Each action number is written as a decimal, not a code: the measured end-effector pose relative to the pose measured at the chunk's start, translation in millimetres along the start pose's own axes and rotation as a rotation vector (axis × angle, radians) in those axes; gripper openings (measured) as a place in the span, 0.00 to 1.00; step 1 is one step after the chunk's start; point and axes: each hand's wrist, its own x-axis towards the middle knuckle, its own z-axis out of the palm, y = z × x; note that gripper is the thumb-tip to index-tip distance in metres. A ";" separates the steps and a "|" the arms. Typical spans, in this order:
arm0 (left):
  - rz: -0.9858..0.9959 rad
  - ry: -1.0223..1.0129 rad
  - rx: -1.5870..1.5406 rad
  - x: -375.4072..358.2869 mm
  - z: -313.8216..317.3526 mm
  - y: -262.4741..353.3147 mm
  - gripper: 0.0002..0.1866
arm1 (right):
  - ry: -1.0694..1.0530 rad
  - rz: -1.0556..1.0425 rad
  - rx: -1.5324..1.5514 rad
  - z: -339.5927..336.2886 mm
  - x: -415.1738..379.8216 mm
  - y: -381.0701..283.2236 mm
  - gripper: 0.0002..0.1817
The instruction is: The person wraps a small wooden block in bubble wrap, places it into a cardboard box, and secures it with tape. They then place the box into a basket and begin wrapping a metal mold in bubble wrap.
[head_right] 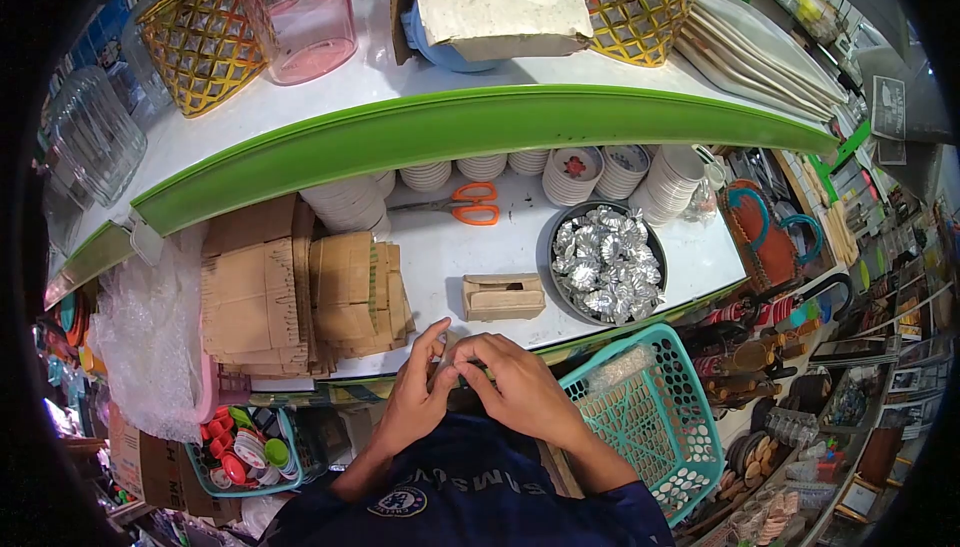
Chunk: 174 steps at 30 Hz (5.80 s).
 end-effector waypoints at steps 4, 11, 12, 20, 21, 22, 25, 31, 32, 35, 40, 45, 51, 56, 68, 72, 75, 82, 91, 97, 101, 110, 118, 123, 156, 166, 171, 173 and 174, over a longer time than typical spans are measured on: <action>-0.035 -0.002 0.005 1.3 -0.9 7.5 0.29 | -0.007 -0.010 -0.042 -4.1 3.8 -7.8 0.07; 0.124 0.128 0.053 3.6 0.8 -0.1 0.24 | -0.069 -0.042 -0.107 -6.5 12.2 -14.7 0.12; 0.156 0.150 0.039 4.3 0.8 -1.3 0.21 | -0.089 -0.049 -0.114 -7.0 14.2 -15.6 0.13; -0.081 0.051 -0.663 -0.6 1.1 -25.9 0.05 | -0.140 -0.181 -0.242 -36.4 49.6 -4.2 0.12; -0.065 0.042 -0.690 -0.2 0.5 -26.0 0.03 | -0.104 -0.133 -0.299 -43.6 60.4 -0.1 0.11; -0.065 0.042 -0.689 -0.4 -0.3 -25.9 0.03 | -0.068 -0.085 -0.355 -49.8 72.7 4.2 0.10; -0.074 0.018 -0.701 -1.2 -4.1 -24.4 0.02 | -0.051 -0.009 -0.461 -62.2 118.0 29.5 0.11; -0.073 0.033 -0.712 0.1 -2.1 -23.6 0.02 | -0.142 -0.099 -0.749 -46.5 196.3 125.4 0.11; -0.055 0.040 -0.693 0.3 -1.6 -24.0 0.03 | -0.173 -0.075 -0.828 -39.7 203.7 135.5 0.12; -0.033 0.053 -0.675 2.3 -3.2 -21.4 0.03 | -0.199 -0.063 -0.912 -28.5 212.1 146.3 0.13; -0.040 0.076 -0.719 3.5 -3.9 -22.2 0.03 | -0.149 -0.218 -0.987 -20.2 233.7 181.3 0.13; -0.034 0.077 -0.703 2.5 -4.4 -22.0 0.03 | -0.236 -0.303 -1.009 -34.3 226.5 161.7 0.15; -0.007 0.073 -0.698 4.7 -2.7 -22.8 0.03 | -0.280 -0.275 -1.029 -60.0 207.1 131.7 0.17; 0.029 0.071 -0.696 8.5 -5.2 -18.9 0.03 | 0.204 -0.605 -1.057 -90.1 170.2 79.4 0.18; -0.004 0.150 -0.866 14.9 -2.3 -20.7 0.03 | 0.140 -0.239 -0.826 -121.4 34.6 -21.9 0.26; -0.035 0.151 -0.941 15.2 -1.9 -18.9 0.04 | -0.002 -0.074 -0.828 -120.8 -3.0 -23.8 0.29; -0.018 0.159 -0.936 16.7 -0.1 -20.9 0.04 | 0.019 -0.065 -0.801 -107.5 -21.8 -22.0 0.28; -0.024 0.172 -0.816 14.0 8.0 -21.8 0.03 | -0.047 -0.041 -0.821 -89.5 -31.9 -12.4 0.26; 0.057 0.163 -0.682 12.9 10.8 -20.7 0.02 | -0.079 -0.124 -0.838 -83.6 -16.2 -24.2 0.25; 0.057 0.222 -0.741 12.4 13.6 -23.0 0.03 | -0.159 -0.151 -0.933 -80.6 -8.2 -36.8 0.25; 0.093 0.229 -0.712 8.5 12.8 -27.6 0.03 | -0.184 -0.173 -0.920 -80.3 -6.4 -38.5 0.26; 0.280 0.216 -0.472 12.7 9.2 -44.4 0.33 | -0.038 0.014 -0.794 -105.2 -7.6 -43.1 0.21; 0.301 -0.006 0.065 19.8 2.3 -44.8 0.53 | 0.183 0.320 -0.784 -104.2 6.8 -34.1 0.24; 0.410 -0.013 0.227 35.6 4.3 -36.9 0.62 | 0.259 0.186 -0.895 -95.6 35.0 -3.7 0.21; 0.144 0.035 0.428 67.9 21.0 -53.5 0.58 | -0.247 0.153 -0.844 -46.2 171.0 147.5 0.19; 0.407 0.202 0.014 56.5 16.7 -49.5 0.64 | -0.178 0.075 -0.805 -48.5 160.4 135.8 0.20; 0.461 0.273 -0.088 55.1 13.5 -46.4 0.65 | 0.125 -0.068 -0.523 -55.9 136.8 60.0 0.11; 0.583 0.345 -0.155 56.4 11.6 -47.9 0.65 | 0.068 -0.102 -0.350 -55.5 115.7 37.1 0.10; 0.585 0.346 -0.156 56.5 10.1 -47.4 0.65 | 0.012 -0.135 -0.176 -54.7 104.5 26.7 0.09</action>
